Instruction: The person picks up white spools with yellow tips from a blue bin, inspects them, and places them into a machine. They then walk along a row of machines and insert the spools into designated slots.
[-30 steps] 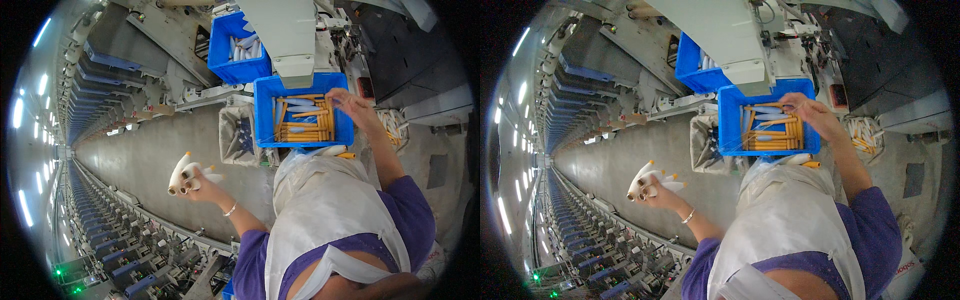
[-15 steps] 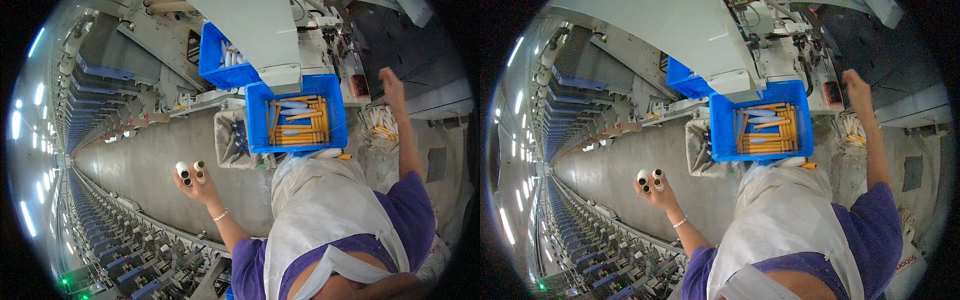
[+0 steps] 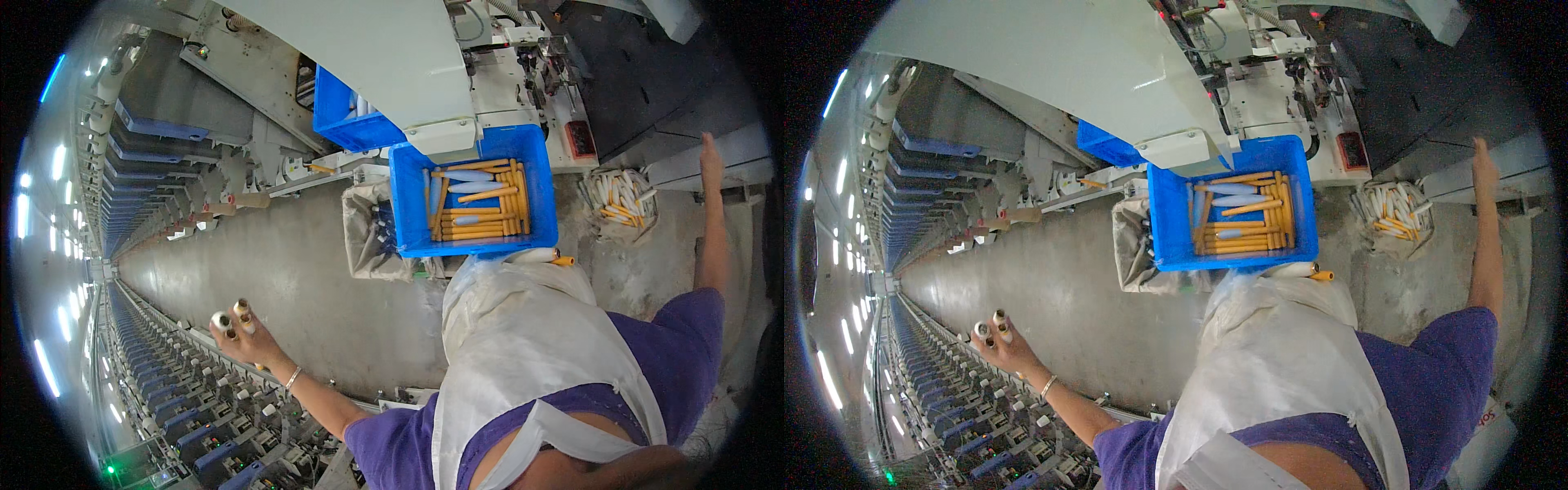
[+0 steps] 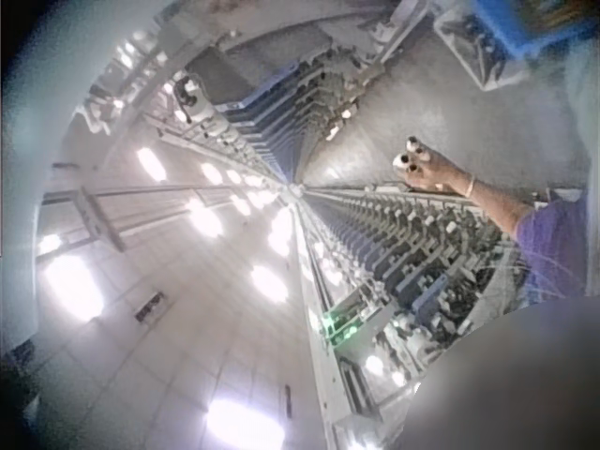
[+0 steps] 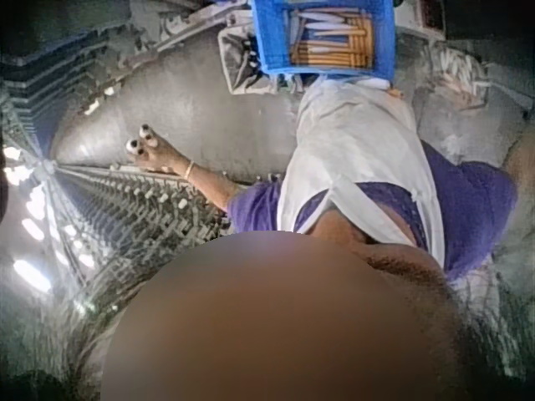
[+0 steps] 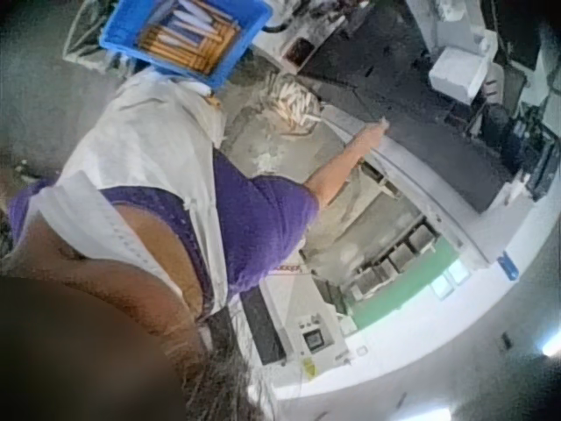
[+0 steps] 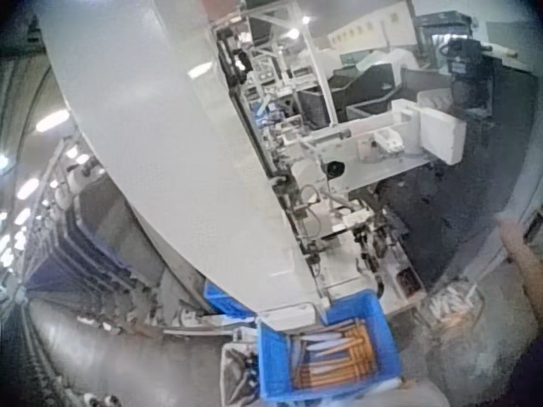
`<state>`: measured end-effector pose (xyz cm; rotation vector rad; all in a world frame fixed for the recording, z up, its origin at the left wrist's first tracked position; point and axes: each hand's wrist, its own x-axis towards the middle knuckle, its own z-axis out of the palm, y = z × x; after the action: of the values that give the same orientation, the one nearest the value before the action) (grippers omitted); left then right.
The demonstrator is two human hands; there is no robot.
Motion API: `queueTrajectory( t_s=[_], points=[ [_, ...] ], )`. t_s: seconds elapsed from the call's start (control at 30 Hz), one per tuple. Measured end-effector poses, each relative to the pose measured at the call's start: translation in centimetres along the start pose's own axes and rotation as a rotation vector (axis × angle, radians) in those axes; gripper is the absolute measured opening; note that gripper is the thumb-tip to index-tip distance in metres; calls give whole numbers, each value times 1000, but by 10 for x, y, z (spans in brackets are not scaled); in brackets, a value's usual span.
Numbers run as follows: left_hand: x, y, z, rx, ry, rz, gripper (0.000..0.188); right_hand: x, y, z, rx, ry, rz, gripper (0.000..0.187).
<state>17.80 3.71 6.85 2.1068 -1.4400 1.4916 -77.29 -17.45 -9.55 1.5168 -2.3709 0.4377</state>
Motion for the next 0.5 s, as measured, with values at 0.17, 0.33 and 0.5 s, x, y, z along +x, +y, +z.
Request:
queueTrajectory(
  t_s=[0.17,0.33,0.5],
  points=[
    [3,12,-21,-409,-305,-299,36,-23,-77,-10,322,-394,-80,33],
    [-6,141,-46,-1921,-722,-753,48,-101,-302,-73,990,-1123,-935,60],
    [-18,260,-76,-2456,-855,-916,55,-203,-411,-108,1559,-1974,-951,93]
  ],
)
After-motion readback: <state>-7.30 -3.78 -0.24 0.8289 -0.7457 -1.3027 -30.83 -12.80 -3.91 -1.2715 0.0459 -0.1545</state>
